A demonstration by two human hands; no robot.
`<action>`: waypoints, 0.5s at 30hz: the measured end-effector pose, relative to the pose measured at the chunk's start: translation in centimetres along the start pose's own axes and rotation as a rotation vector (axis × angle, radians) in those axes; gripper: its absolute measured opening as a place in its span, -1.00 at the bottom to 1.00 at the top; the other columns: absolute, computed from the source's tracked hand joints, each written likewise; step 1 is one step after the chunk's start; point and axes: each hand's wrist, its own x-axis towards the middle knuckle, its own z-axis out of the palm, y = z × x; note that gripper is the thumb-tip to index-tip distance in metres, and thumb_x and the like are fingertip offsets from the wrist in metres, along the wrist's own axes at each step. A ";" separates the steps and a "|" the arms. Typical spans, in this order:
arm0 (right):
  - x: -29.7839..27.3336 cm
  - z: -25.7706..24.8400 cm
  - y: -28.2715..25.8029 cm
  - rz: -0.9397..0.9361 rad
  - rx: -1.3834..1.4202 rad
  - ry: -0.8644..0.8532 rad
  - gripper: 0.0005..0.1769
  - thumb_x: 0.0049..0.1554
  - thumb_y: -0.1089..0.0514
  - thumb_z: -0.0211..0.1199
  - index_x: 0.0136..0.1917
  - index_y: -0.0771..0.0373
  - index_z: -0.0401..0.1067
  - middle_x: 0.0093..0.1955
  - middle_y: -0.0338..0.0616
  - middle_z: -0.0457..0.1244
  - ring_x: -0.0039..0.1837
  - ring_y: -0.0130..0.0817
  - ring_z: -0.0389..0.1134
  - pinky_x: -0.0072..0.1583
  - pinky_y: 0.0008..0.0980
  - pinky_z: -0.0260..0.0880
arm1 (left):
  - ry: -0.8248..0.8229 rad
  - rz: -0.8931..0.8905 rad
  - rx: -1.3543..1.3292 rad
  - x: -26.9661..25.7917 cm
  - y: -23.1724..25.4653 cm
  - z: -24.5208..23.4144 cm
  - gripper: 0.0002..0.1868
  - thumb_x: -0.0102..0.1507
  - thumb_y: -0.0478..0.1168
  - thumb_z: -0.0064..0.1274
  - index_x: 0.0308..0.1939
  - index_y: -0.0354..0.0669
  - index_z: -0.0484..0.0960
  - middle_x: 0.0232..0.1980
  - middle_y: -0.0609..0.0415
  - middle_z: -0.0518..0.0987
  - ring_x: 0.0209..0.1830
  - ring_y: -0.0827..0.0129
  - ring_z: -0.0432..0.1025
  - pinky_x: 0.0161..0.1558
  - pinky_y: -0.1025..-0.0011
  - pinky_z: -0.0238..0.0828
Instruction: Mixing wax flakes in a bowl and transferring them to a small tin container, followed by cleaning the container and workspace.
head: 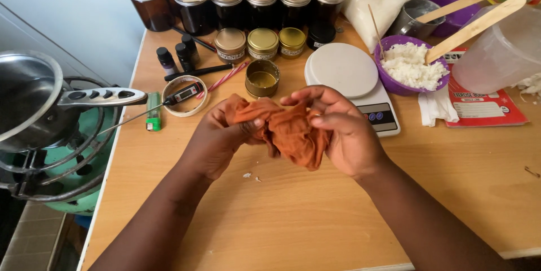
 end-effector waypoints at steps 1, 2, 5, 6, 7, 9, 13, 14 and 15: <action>0.1 0.2 -0.2 -0.001 0.000 0.001 -0.39 0.07 0.22 0.28 0.38 0.45 0.38 0.27 0.19 0.36 0.20 -0.11 0.47 0.21 -0.20 0.53 | -0.001 0.000 0.001 -0.2 0.7 0.5 -0.77 0.21 -0.52 0.31 -0.16 -0.30 0.58 -0.24 -0.17 0.74 -0.26 0.01 0.74 -0.25 0.22 0.76; 0.2 0.3 -0.5 0.059 0.052 -0.002 -0.34 0.15 0.05 0.21 0.45 0.42 0.33 0.32 0.21 0.34 0.24 -0.03 0.47 0.23 -0.11 0.54 | 0.022 0.021 -0.006 -0.4 1.3 0.9 -0.76 0.19 -0.55 0.31 -0.18 -0.30 0.59 -0.23 -0.20 0.74 -0.27 -0.02 0.74 -0.25 0.17 0.76; 0.0 0.9 -1.5 0.187 -0.058 -0.052 -0.11 0.17 -0.20 0.24 0.60 0.31 0.21 0.45 0.33 0.26 0.35 0.20 0.43 0.33 0.05 0.50 | 0.039 0.076 0.065 0.0 1.7 0.9 -0.74 0.14 -0.56 0.37 -0.25 -0.29 0.59 -0.32 -0.14 0.70 -0.36 0.06 0.72 -0.33 0.20 0.76; -0.1 1.2 -1.8 0.255 -0.217 -0.106 0.06 0.09 -0.28 0.35 0.69 0.23 0.14 0.53 0.42 0.20 0.42 0.34 0.37 0.41 0.11 0.44 | 0.038 0.115 0.147 0.2 1.6 0.7 -0.72 0.12 -0.54 0.43 -0.31 -0.29 0.59 -0.42 -0.06 0.64 -0.45 0.16 0.70 -0.41 0.27 0.75; -0.2 1.0 -1.8 0.255 -0.217 -0.104 0.06 0.09 -0.28 0.35 0.69 0.23 0.14 0.53 0.42 0.20 0.42 0.34 0.37 0.41 0.11 0.44 | 0.037 0.114 0.147 0.3 1.4 0.4 -0.72 0.12 -0.54 0.43 -0.31 -0.29 0.59 -0.42 -0.06 0.64 -0.45 0.16 0.70 -0.41 0.27 0.75; -0.2 0.6 -1.7 0.231 -0.240 -0.115 -0.11 0.08 -0.08 0.39 0.58 0.26 0.26 0.29 0.24 0.30 0.18 0.01 0.39 0.16 -0.16 0.41 | -0.012 0.058 0.084 0.3 1.0 -0.1 -0.86 0.26 -0.45 0.29 -0.21 -0.32 0.60 -0.37 -0.12 0.66 -0.43 0.12 0.71 -0.38 0.18 0.77; -0.2 -1.0 -1.0 0.199 -0.270 -0.139 -0.34 0.06 0.22 0.45 0.43 0.30 0.45 -0.08 -0.04 0.46 -0.19 -0.47 0.42 -0.23 -0.57 0.37 | -0.138 0.087 -0.078 1.2 0.4 -3.5 -0.90 0.35 -0.38 0.15 -0.16 -0.20 0.51 -0.33 -0.23 0.68 -0.32 0.01 0.74 -0.22 0.12 0.77; -0.1 -1.5 -0.9 0.177 -0.312 -0.172 -0.32 0.05 0.21 0.47 0.43 0.28 0.44 -0.08 -0.06 0.43 -0.13 -0.45 0.43 -0.17 -0.56 0.42 | -0.176 0.108 -0.134 1.1 0.7 -3.5 -0.91 0.38 -0.37 0.11 -0.13 -0.20 0.49 -0.29 -0.26 0.69 -0.28 -0.06 0.74 -0.17 0.04 0.77; -0.1 -2.0 -0.8 0.153 -0.354 -0.204 -0.31 0.04 0.20 0.50 0.43 0.26 0.43 -0.07 -0.07 0.40 -0.08 -0.42 0.44 -0.11 -0.55 0.46 | -0.214 0.128 -0.188 1.0 1.1 -3.4 -0.92 0.41 -0.36 0.07 -0.10 -0.20 0.47 -0.24 -0.30 0.69 -0.23 -0.14 0.74 -0.12 -0.04 0.76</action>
